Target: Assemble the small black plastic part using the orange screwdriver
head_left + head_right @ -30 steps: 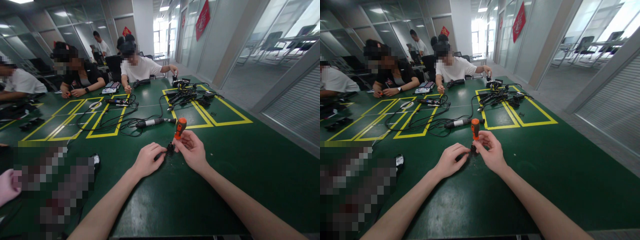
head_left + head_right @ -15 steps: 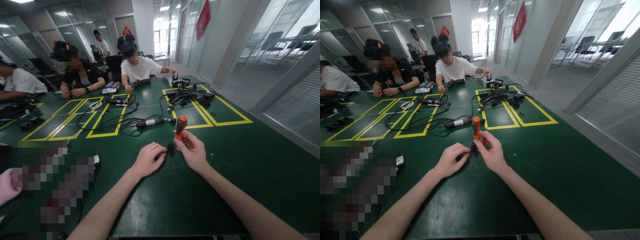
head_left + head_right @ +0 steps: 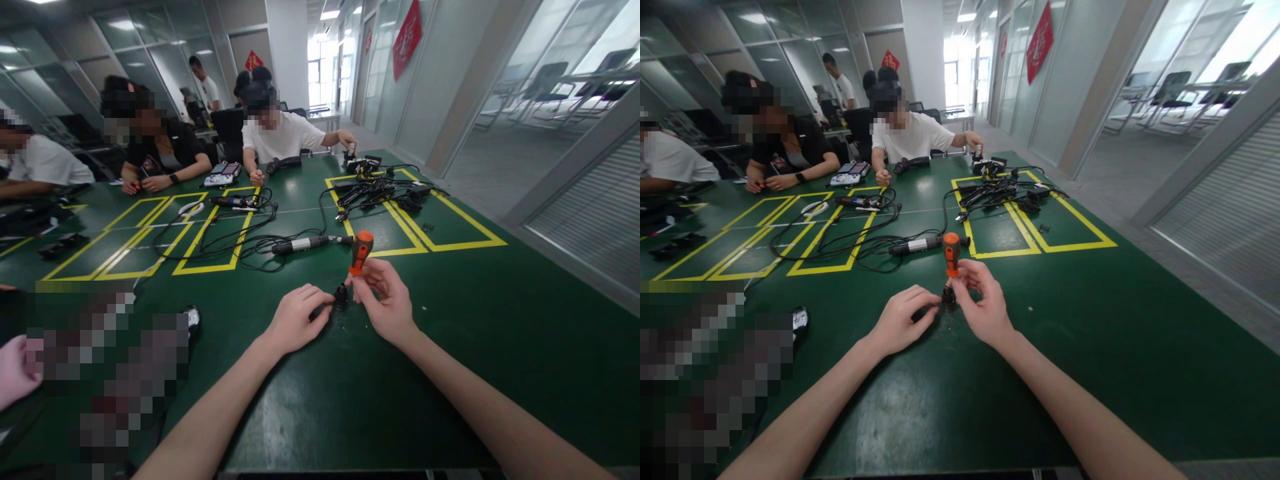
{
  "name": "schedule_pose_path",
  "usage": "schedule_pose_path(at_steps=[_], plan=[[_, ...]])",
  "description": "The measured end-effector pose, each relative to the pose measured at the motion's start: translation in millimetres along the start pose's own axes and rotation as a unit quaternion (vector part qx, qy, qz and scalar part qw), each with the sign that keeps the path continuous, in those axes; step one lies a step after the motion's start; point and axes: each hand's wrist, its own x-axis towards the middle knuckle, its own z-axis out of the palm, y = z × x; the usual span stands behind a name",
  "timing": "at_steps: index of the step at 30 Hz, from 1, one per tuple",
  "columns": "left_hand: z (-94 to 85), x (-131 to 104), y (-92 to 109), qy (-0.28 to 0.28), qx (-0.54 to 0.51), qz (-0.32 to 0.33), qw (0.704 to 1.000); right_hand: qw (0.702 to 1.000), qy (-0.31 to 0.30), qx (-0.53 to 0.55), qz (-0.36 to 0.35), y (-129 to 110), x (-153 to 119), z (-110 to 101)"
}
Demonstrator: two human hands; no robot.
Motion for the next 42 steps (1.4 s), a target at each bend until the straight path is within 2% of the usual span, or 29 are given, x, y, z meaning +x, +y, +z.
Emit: schedule_pose_path(at_steps=[8,12,19,27,33,39,42], plan=[[0.1,0.4,-0.7,0.001,0.006,0.006,1.0,1.0,-0.001,-0.017,-0.019,3.9,-1.6,-0.2],[0.0,0.2,-0.6,-0.001,0.005,0.005,1.0,1.0,0.006,-0.019,-0.002,4.0,-0.9,0.5],[0.8,-0.6,-1.0,0.0,-0.002,0.003,1.0,0.998,-0.042,-0.034,0.01,-3.3,3.0,0.0],[0.7,-0.7,-0.7,-0.008,0.003,-0.004,1.0,0.998,0.015,0.044,0.031,5.8,2.0,3.7],[1.0,-1.0,-0.8,-0.007,0.003,-0.008,1.0,0.999,0.004,0.044,0.029,5.0,1.0,3.3],[1.1,-1.1,-1.2,-0.008,0.002,-0.008,1.0,0.999,-0.036,0.025,0.031,0.7,3.7,1.0],[0.8,-1.1,-1.3,-0.008,0.001,-0.007,1.0,0.999,-0.033,0.025,0.03,-0.1,3.4,0.3]])
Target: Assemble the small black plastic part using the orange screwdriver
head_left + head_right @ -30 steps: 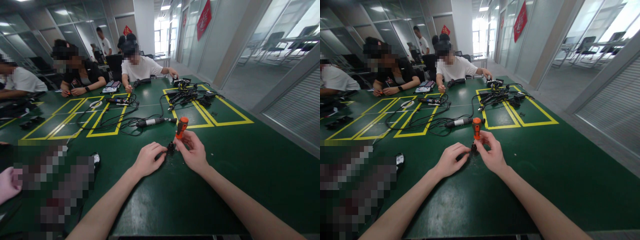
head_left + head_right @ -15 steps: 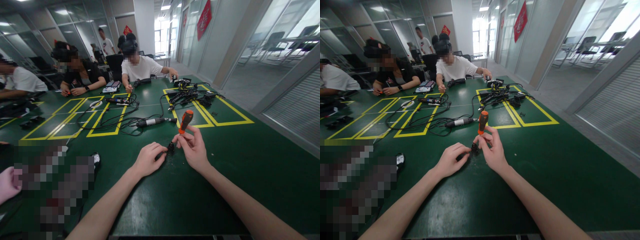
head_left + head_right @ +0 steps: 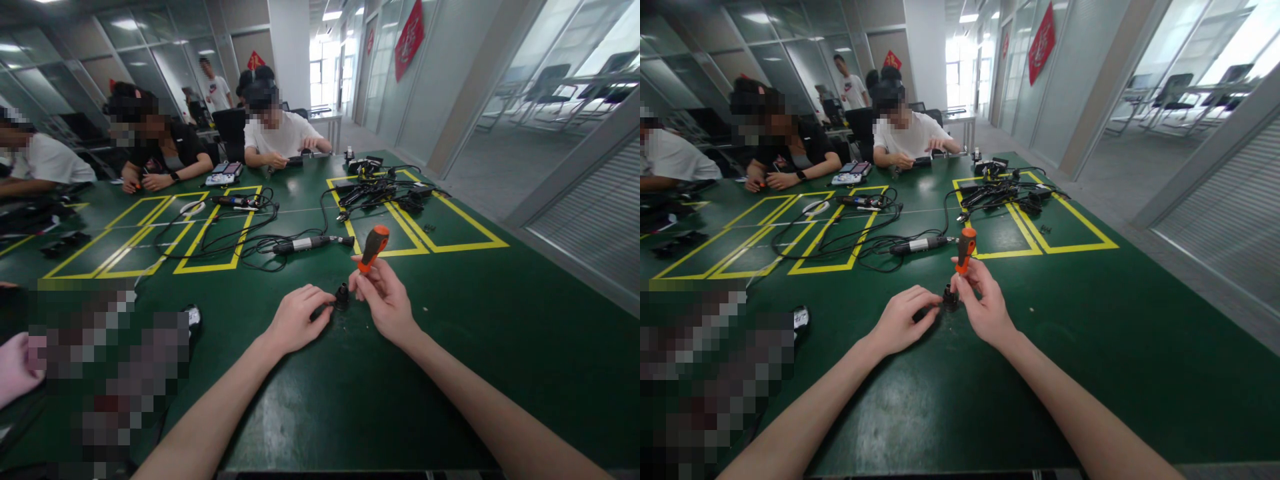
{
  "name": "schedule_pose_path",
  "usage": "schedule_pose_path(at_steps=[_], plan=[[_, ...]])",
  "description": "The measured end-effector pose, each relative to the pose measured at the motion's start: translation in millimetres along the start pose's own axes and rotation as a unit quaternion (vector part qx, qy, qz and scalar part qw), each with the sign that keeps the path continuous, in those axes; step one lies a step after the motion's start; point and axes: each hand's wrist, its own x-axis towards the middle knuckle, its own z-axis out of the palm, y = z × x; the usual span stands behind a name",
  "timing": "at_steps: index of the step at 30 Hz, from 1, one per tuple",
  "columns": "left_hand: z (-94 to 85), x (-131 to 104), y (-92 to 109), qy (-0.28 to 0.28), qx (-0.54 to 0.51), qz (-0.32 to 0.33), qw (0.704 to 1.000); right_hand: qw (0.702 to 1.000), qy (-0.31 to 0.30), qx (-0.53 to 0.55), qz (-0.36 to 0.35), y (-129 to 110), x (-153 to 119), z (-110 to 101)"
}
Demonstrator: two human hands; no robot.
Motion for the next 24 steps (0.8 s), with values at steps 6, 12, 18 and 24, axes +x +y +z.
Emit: schedule_pose_path(at_steps=[6,12,18,24], plan=[[-1.2,0.2,1.2,-0.002,-0.001,-0.001,1.0,0.999,0.019,0.024,0.019,4.6,-2.6,2.4],[-1.0,0.5,1.3,0.0,-0.003,0.003,1.0,0.999,0.042,0.021,0.019,8.6,-2.9,4.4],[-1.4,0.6,1.2,-0.001,-0.001,0.005,1.0,0.999,0.04,-0.027,-0.002,4.2,-0.6,1.1],[-0.1,0.6,0.3,-0.002,0.0,0.004,1.0,0.998,0.044,-0.05,-0.014,3.7,0.0,-0.5]])
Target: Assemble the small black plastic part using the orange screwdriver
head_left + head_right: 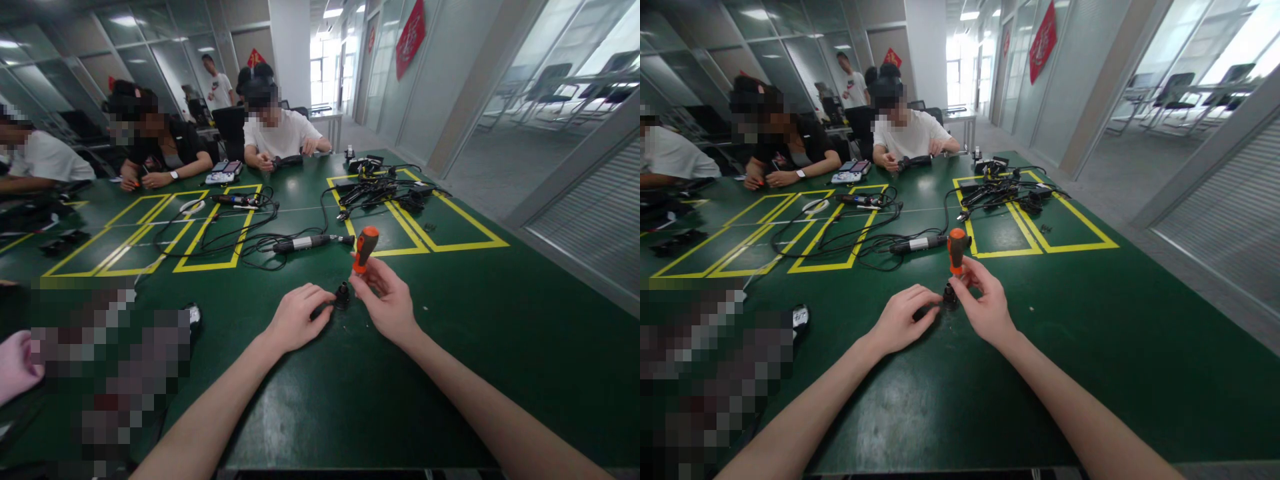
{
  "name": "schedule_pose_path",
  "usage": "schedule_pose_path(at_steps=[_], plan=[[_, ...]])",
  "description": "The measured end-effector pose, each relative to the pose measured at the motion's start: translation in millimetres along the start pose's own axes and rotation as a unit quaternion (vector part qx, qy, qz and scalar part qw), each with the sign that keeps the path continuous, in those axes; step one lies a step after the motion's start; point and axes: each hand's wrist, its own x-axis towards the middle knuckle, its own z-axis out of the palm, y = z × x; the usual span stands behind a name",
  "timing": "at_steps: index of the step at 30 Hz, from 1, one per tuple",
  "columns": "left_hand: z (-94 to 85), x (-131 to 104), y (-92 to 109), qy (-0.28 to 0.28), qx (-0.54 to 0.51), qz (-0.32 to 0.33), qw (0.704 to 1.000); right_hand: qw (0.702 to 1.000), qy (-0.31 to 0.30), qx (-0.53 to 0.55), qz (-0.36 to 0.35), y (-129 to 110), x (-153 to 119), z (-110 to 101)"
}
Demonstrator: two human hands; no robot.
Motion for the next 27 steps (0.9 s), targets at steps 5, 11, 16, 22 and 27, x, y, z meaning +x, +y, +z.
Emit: schedule_pose_path(at_steps=[5,11,16,22,27], plan=[[-0.2,-0.6,0.2,0.002,-0.003,-0.001,1.0,0.999,0.023,0.031,-0.009,-0.2,0.3,1.1],[-0.7,0.5,0.6,0.004,0.0,0.005,1.0,1.0,-0.005,0.029,0.006,-4.2,-1.4,1.4],[-1.4,0.2,0.6,0.003,-0.001,0.004,1.0,0.998,-0.027,0.053,-0.014,-3.5,-2.7,0.7],[-0.4,-0.1,-0.4,-0.005,0.0,-0.001,1.0,0.998,-0.024,0.049,0.007,-4.0,-2.7,0.8],[0.0,0.1,0.3,-0.007,0.002,-0.003,1.0,0.999,0.004,0.047,0.014,-1.3,-1.5,2.5]])
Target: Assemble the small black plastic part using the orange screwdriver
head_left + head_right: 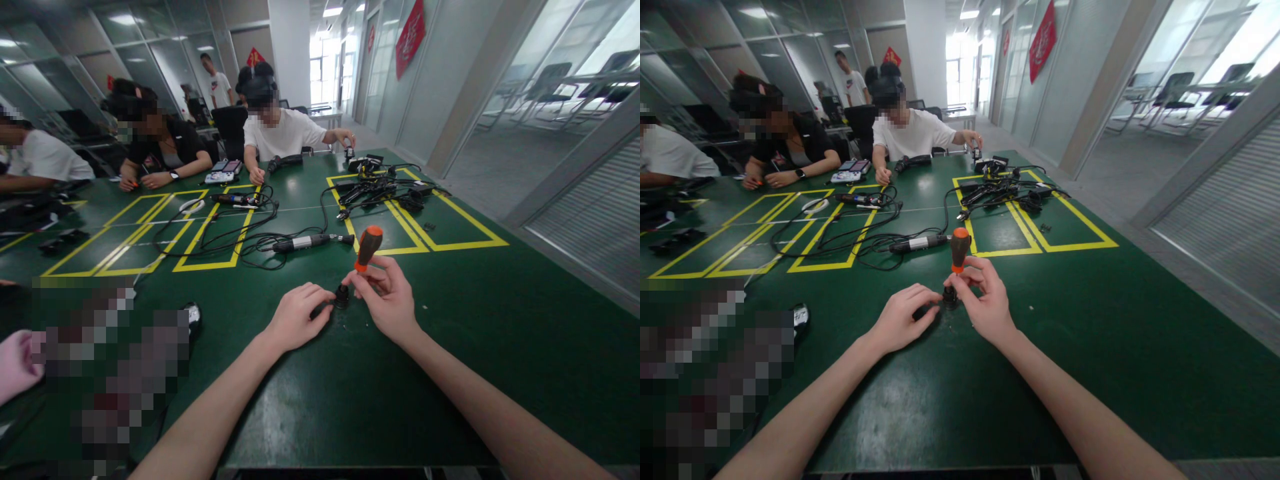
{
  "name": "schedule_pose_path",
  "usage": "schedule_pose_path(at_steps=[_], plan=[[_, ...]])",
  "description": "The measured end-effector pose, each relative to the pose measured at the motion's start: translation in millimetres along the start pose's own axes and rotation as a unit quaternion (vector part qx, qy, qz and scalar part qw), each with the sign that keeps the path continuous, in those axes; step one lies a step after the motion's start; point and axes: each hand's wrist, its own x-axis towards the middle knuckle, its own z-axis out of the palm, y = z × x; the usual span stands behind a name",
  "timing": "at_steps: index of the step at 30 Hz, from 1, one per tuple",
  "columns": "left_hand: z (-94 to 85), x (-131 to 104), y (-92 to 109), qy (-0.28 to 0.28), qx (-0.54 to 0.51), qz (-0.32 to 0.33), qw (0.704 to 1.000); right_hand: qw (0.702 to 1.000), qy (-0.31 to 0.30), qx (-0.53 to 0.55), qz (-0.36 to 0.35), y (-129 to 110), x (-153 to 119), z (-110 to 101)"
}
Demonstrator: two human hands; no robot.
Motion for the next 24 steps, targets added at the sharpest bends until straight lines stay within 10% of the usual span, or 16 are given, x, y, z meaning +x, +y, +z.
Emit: schedule_pose_path(at_steps=[24], plan=[[-1.5,0.5,0.8,-0.005,0.001,-0.005,1.0,0.999,-0.002,-0.016,-0.03,-3.6,-0.3,-2.8]])
